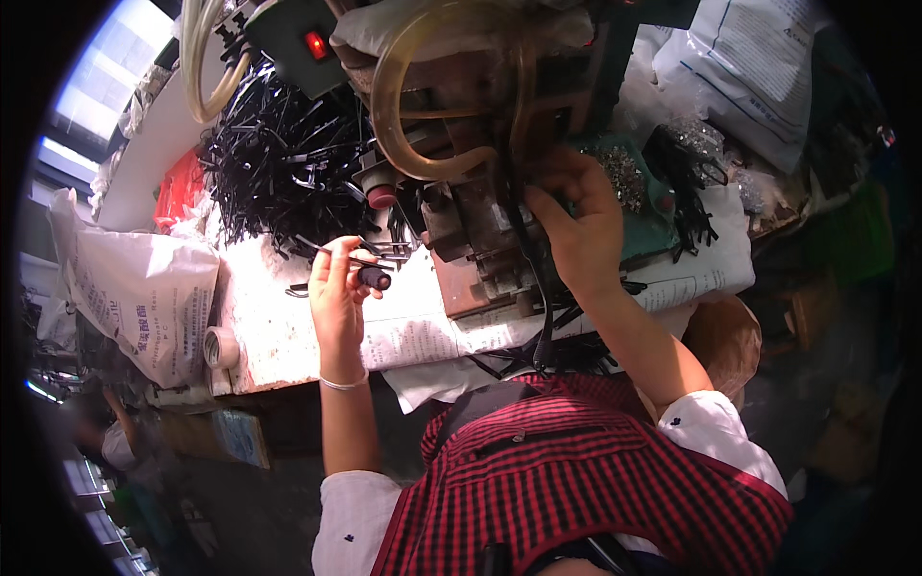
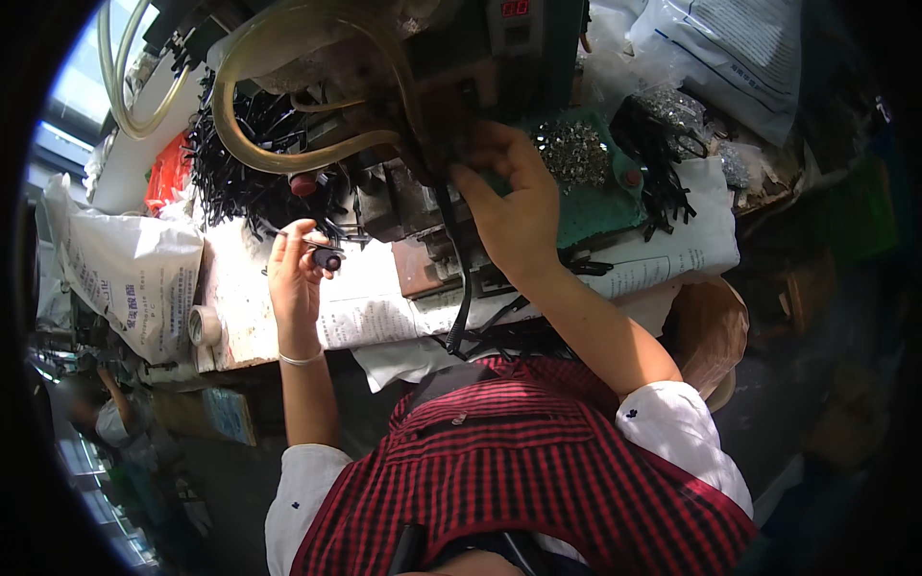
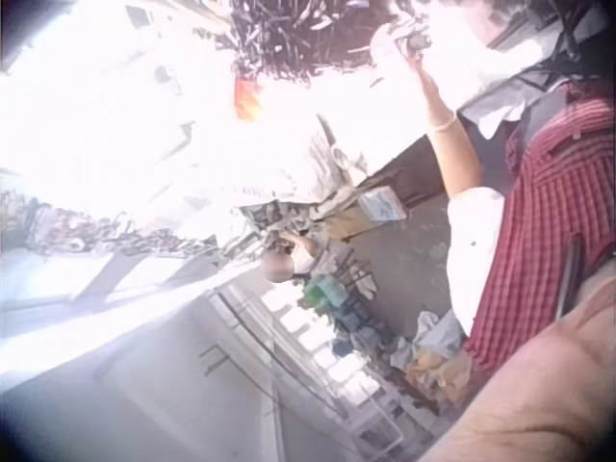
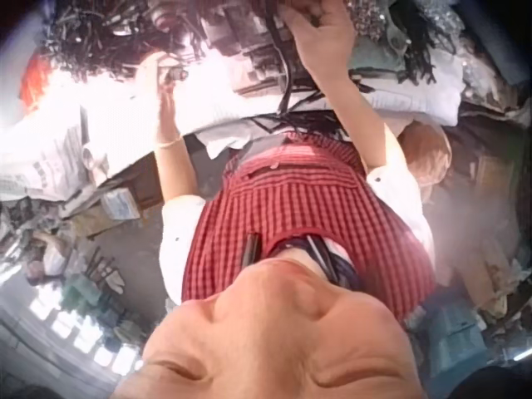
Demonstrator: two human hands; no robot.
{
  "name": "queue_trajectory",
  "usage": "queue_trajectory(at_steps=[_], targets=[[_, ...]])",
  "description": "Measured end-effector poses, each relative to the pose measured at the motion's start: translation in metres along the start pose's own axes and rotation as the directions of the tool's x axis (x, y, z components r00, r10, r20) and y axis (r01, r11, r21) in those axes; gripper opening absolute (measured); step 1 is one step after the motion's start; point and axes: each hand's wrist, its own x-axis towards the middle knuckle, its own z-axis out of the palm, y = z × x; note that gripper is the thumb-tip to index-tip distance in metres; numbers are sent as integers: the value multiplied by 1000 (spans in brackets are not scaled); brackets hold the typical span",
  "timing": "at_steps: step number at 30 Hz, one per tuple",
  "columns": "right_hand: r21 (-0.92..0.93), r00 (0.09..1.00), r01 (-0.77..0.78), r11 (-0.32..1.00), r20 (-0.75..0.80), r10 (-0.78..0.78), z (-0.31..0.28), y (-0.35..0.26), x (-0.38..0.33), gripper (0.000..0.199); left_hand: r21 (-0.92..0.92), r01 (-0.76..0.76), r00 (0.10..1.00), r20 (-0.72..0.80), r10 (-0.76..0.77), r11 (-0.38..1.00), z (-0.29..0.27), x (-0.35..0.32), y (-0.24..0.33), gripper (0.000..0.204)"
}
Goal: The person repeatedly picks small black plastic strips and metallic components from piles on the workbench, inserts them into a small press machine, and removes the assembled hair accessories. The process is continuous and repetitive throughout the clip.
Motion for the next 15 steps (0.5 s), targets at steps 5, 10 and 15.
queue_trajectory(at_steps=[5, 10, 15], targets=[[66, 998, -43, 997, 39, 41, 5, -16, 2, 43, 49, -578, 792, -208, 574, 815, 71, -25, 18, 16], [-80, 993, -82, 993, 79, 88, 1, -23, 8, 45, 269, -868, 478, 227, 848, 417, 116, -41, 51, 19], [-83, 982, -89, 993, 162, 101, 1, -23, 10, 57, 214, -761, 632, 26, 775, 613, 139, -10, 80, 14]])
